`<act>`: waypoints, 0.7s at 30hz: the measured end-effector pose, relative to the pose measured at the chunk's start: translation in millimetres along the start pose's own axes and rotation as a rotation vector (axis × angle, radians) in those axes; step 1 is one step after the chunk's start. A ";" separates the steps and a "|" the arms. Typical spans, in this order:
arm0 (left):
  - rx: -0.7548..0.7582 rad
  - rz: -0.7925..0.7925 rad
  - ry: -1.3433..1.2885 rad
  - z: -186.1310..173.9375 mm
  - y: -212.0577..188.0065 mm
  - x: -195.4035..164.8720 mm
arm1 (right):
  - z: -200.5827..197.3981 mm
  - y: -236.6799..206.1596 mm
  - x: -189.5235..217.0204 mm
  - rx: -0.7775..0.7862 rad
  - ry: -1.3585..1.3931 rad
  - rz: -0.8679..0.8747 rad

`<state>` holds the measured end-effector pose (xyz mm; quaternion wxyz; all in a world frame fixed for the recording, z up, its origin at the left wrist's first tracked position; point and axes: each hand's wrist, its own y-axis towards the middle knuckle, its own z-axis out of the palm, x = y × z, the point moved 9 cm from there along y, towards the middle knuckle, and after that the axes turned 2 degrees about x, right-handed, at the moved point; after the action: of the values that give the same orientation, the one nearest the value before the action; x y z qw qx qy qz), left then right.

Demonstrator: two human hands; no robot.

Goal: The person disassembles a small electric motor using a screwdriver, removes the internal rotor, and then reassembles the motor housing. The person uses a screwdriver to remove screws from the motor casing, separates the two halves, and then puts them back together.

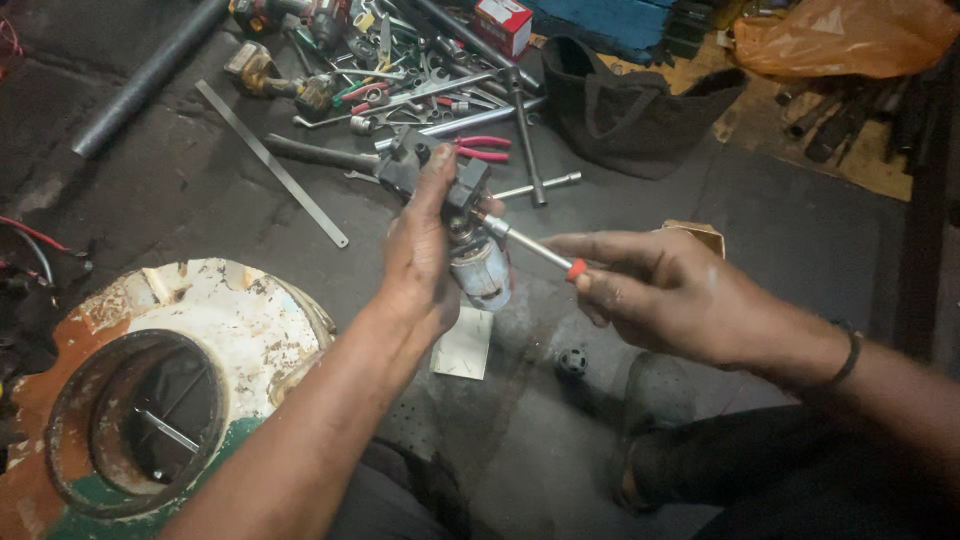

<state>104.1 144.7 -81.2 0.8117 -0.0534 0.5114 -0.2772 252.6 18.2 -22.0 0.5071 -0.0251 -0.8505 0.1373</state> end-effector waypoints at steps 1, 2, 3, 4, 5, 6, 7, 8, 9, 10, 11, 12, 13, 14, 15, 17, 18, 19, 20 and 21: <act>0.004 0.003 -0.007 0.3 0.5 0.9 | -0.4 -0.6 2.4 -0.034 -0.134 -0.041; 0.007 0.004 -0.015 0.8 1.4 2.5 | -0.7 -2.5 13.2 -0.092 -0.275 -0.169; 0.009 0.008 -0.022 0.7 2.1 4.0 | 1.6 -6.6 24.7 -0.149 -0.415 -0.300; -0.017 -0.024 -0.010 -2.1 2.5 9.1 | 5.8 -13.8 36.0 -0.205 -0.554 -0.430; -0.043 -0.055 0.002 -4.7 3.1 14.2 | 12.7 -13.4 27.0 -0.172 -0.763 -0.316; -0.067 -0.081 0.016 -7.6 4.5 17.3 | 17.7 -14.5 18.4 -0.144 -0.970 -0.200; -0.062 -0.063 -0.002 -7.3 6.8 16.6 | 20.6 -14.5 9.9 -0.116 -1.171 -0.077; -0.058 -0.049 -0.021 -6.8 8.4 16.9 | 23.9 -14.7 15.8 -0.152 -1.151 -0.115; -0.053 -0.036 -0.040 -6.3 9.8 16.7 | 25.6 -14.9 21.6 -0.187 -1.131 -0.150; -0.056 -0.060 -0.034 -7.7 11.0 18.1 | 24.0 -14.5 27.5 -0.227 -1.115 -0.186; -0.057 -0.082 -0.028 -9.3 12.1 18.0 | 19.1 -11.2 32.2 -0.227 -0.896 -0.244; -0.060 -0.106 -0.021 -11.6 12.2 18.1 | 11.7 -6.7 35.7 -0.223 -0.675 -0.298; -0.011 -0.098 -0.015 -9.4 12.3 15.0 | 3.4 -4.6 37.7 -0.214 -0.449 -0.349; 0.036 -0.088 -0.010 -7.4 12.0 11.3 | -8.1 2.3 17.4 -0.159 -0.079 -0.172; 0.085 -0.076 -0.006 -4.4 11.5 7.0 | -14.2 6.0 -3.5 -0.101 0.285 0.006; 0.107 -0.048 -0.043 -2.7 9.8 -0.6 | -8.5 5.7 -14.8 0.079 0.807 0.107; 0.117 -0.038 -0.062 -1.2 7.8 -3.2 | -5.9 3.5 -6.4 0.200 0.967 0.027; 0.129 -0.033 -0.064 0.4 5.1 -5.5 | -2.8 0.4 3.2 0.322 1.126 -0.054; 0.142 -0.025 -0.064 1.8 2.3 -8.8 | -4.9 2.3 -6.7 0.245 1.092 0.009; 0.153 -0.017 -0.064 3.4 -0.5 -12.0 | -7.0 3.1 -15.6 0.170 1.058 0.073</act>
<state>103.0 149.7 -69.8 0.8268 -0.0041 0.4622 -0.3205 265.9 19.8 -33.0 0.8615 -0.0793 -0.4633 0.1919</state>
